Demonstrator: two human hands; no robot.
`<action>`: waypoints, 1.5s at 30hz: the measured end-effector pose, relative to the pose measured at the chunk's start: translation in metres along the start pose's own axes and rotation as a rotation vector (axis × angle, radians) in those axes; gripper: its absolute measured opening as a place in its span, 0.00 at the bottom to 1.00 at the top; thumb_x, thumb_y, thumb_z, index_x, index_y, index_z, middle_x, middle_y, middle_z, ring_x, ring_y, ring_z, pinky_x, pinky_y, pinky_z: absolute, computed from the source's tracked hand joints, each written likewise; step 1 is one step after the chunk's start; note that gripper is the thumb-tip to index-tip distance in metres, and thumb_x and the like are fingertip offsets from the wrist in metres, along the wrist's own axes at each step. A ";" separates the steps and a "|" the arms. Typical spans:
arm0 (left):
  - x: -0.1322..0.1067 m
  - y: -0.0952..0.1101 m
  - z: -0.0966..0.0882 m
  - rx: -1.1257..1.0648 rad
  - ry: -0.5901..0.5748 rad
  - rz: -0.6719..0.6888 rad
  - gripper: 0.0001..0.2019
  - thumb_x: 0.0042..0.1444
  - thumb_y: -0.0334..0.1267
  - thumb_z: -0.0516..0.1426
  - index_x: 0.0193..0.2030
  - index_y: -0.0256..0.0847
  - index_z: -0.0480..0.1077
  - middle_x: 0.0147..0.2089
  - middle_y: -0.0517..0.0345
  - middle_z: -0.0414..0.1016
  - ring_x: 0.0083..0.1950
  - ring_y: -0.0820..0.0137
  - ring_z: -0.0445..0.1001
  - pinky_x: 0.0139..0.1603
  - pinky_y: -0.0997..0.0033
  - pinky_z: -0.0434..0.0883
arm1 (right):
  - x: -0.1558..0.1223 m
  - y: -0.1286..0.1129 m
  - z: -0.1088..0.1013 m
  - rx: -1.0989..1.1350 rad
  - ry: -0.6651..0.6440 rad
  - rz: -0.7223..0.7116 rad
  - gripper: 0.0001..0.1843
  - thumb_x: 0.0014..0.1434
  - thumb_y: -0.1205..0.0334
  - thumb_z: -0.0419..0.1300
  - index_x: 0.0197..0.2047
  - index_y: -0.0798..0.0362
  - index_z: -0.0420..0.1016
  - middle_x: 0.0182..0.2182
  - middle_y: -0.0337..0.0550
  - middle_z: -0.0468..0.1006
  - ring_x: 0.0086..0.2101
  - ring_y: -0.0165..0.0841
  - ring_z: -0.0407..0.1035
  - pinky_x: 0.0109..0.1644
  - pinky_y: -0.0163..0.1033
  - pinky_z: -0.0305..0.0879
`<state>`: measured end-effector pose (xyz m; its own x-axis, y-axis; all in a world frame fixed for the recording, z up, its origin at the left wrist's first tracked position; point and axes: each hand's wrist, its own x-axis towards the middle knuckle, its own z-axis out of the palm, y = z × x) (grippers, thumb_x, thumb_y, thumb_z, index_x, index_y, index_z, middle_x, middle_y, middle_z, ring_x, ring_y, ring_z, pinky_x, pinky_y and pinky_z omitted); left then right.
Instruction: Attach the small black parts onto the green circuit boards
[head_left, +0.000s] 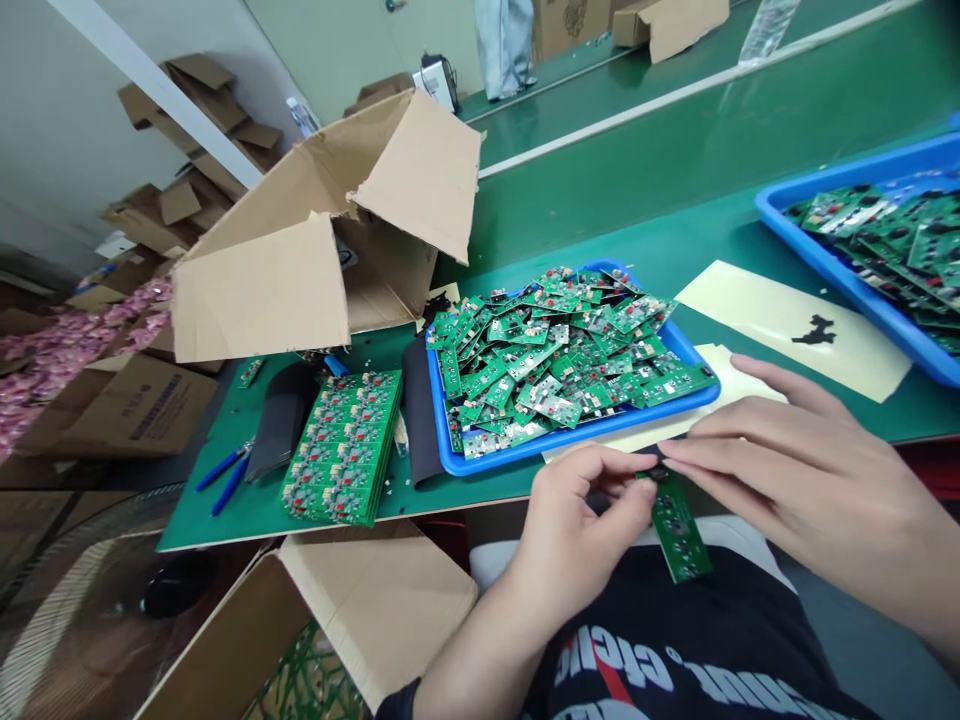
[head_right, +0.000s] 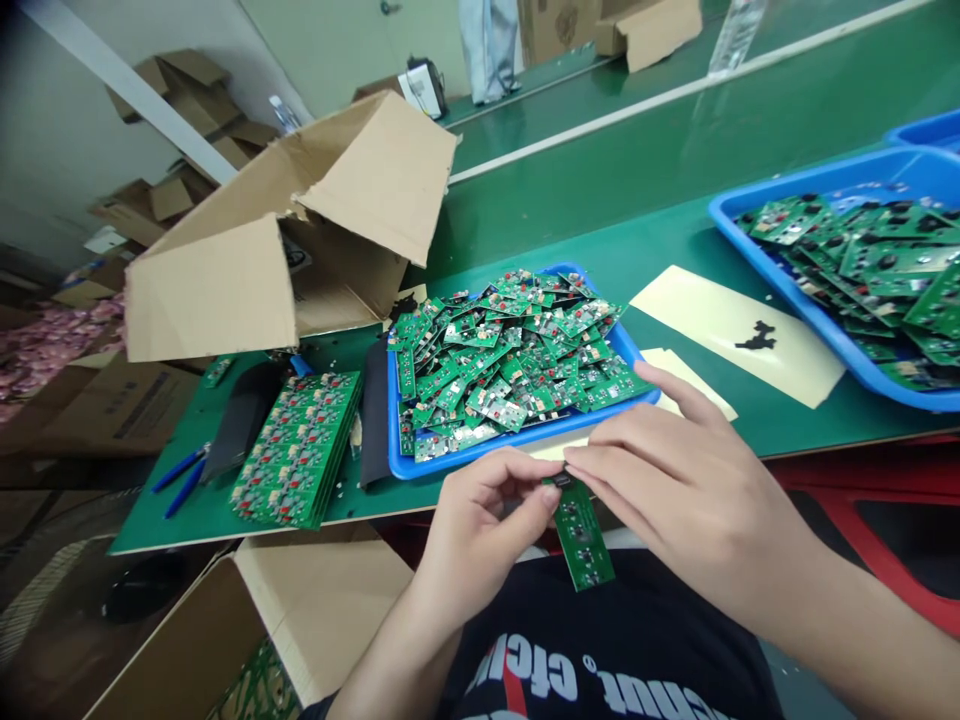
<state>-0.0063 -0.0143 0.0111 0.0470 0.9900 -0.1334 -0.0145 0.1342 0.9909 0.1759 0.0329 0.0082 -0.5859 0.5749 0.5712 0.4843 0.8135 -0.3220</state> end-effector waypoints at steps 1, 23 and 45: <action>0.001 -0.001 0.000 -0.011 0.001 -0.001 0.07 0.54 0.32 0.60 0.39 0.36 0.78 0.32 0.55 0.77 0.31 0.72 0.71 0.34 0.72 0.70 | -0.001 0.001 0.002 -0.009 0.012 -0.011 0.09 0.62 0.75 0.57 0.39 0.54 0.75 0.32 0.41 0.77 0.32 0.33 0.73 0.66 0.56 0.54; 0.001 -0.008 -0.002 0.344 -0.069 0.381 0.30 0.56 0.24 0.53 0.66 0.40 0.57 0.37 0.57 0.74 0.35 0.70 0.73 0.41 0.69 0.75 | 0.001 0.008 0.007 0.142 -0.034 -0.182 0.25 0.62 0.76 0.56 0.59 0.47 0.70 0.47 0.45 0.76 0.46 0.36 0.74 0.68 0.54 0.55; 0.011 0.000 -0.033 0.192 -0.379 0.320 0.17 0.53 0.43 0.66 0.49 0.43 0.77 0.32 0.57 0.74 0.34 0.70 0.73 0.35 0.73 0.72 | -0.006 0.013 0.013 0.928 -0.357 0.330 0.13 0.63 0.51 0.60 0.36 0.47 0.82 0.27 0.40 0.79 0.28 0.32 0.73 0.35 0.35 0.71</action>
<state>-0.0388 -0.0016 0.0092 0.4283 0.8898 0.1577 0.0944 -0.2176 0.9715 0.1771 0.0415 -0.0097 -0.7464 0.6502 0.1415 0.0551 0.2723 -0.9606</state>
